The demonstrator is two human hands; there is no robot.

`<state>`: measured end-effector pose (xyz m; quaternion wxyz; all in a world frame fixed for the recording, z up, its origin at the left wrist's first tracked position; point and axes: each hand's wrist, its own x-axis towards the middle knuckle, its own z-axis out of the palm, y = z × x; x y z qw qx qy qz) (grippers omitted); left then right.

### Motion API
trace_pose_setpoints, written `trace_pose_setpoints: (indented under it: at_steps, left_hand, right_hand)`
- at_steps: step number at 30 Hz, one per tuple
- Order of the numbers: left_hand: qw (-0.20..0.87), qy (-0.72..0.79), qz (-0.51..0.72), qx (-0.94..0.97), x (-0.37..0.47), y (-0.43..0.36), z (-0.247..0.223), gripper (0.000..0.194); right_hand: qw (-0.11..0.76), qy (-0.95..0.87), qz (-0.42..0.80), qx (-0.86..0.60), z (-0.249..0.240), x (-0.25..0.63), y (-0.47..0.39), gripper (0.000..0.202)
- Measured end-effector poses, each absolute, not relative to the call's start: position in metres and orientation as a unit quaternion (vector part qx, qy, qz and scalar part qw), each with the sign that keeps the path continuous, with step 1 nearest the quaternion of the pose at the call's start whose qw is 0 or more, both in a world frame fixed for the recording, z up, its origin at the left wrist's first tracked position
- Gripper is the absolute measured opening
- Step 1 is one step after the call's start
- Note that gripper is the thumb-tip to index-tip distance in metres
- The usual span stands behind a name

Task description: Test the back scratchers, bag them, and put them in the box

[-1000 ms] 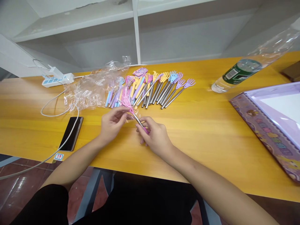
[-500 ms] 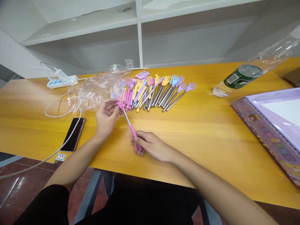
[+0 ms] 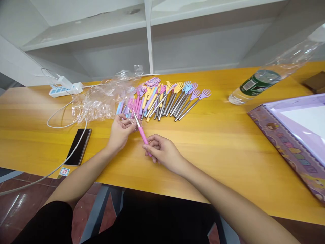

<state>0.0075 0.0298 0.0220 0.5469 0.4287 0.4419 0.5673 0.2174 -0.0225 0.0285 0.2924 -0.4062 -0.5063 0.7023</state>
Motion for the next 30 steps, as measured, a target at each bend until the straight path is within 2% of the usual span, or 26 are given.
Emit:
trace_pose_setpoints:
  at_steps: [7, 13, 16, 21, 25, 30]
  left_hand:
    - [0.571, 0.461, 0.557, 0.389, 0.002, 0.035, 0.025, 0.071]
    - [0.582, 0.453, 0.527, 0.423, 0.005, 0.032, 0.025, 0.056]
    - [0.554, 0.465, 0.55, 0.417, 0.008, 0.03, 0.021, 0.059]
    - [0.532, 0.464, 0.561, 0.433, 0.008, 0.031, 0.018, 0.055]
    - [0.532, 0.478, 0.539, 0.445, 0.012, 0.025, 0.02, 0.055]
    - [0.53, 0.504, 0.474, 0.49, 0.019, 0.015, 0.02, 0.044]
  right_hand:
    - [0.367, -0.468, 0.686, -0.419, 0.028, 0.222, -0.016, 0.053]
    - [0.414, -0.491, 0.648, -0.409, 0.024, 0.222, -0.022, 0.047]
    - [0.417, -0.528, 0.623, -0.398, 0.027, 0.222, -0.025, 0.042]
    - [0.426, -0.616, 0.554, -0.365, 0.032, 0.222, -0.028, 0.033]
    - [0.436, -0.663, 0.485, -0.368, 0.025, 0.224, -0.03, 0.027]
    - [0.417, -0.714, 0.415, -0.38, 0.021, 0.226, -0.028, 0.026]
